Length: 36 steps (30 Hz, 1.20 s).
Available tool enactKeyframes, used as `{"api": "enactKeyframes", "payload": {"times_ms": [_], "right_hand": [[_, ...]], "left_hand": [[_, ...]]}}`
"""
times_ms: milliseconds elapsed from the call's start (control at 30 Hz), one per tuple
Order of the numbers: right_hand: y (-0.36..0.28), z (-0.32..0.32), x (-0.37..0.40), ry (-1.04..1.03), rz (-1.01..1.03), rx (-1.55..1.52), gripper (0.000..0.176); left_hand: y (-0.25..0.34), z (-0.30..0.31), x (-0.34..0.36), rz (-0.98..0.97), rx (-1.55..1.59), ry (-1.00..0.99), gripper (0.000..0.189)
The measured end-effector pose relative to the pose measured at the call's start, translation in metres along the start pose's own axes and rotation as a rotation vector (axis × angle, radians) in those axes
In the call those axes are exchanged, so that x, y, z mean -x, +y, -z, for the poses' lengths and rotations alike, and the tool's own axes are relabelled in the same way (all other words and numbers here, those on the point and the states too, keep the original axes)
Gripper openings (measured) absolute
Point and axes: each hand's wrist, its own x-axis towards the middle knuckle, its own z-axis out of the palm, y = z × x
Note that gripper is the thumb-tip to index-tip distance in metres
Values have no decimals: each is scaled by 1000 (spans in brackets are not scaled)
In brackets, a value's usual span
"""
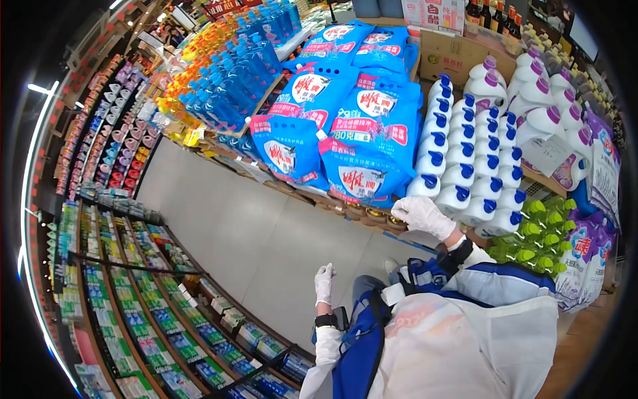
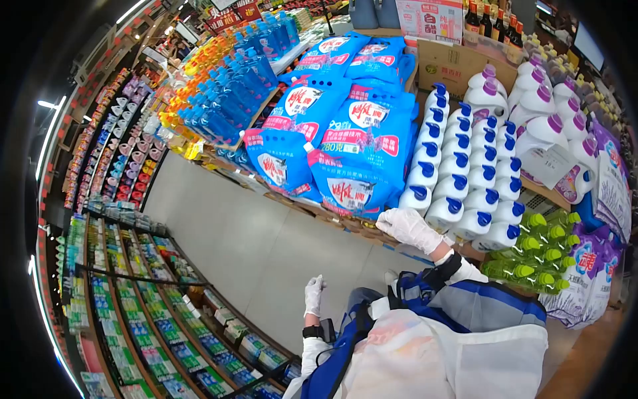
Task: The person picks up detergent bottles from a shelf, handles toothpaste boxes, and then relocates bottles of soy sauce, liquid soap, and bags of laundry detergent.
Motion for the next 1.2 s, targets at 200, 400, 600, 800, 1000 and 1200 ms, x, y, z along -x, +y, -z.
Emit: {"api": "enactKeyframes", "payload": {"times_ms": [200,400,600,800,1000,1200], "right_hand": [[5,25,-40,291,215,306,15],[-10,43,-89,341,-396,-35,43],[-19,79,-144,330,-556,19,42],[16,77,-156,225,-740,-149,40],[23,53,-205,117,-846,-549,41],[46,26,-293,-71,-775,-820,40]], "left_hand": [[84,-3,-77,-155,-80,-6,24],[201,43,-169,-355,8,-71,25],[303,103,-262,-622,53,-79,22],[380,125,-325,-710,104,-131,19],[456,118,-384,-708,0,-388,23],[510,90,-436,-612,-458,-496,47]]}}
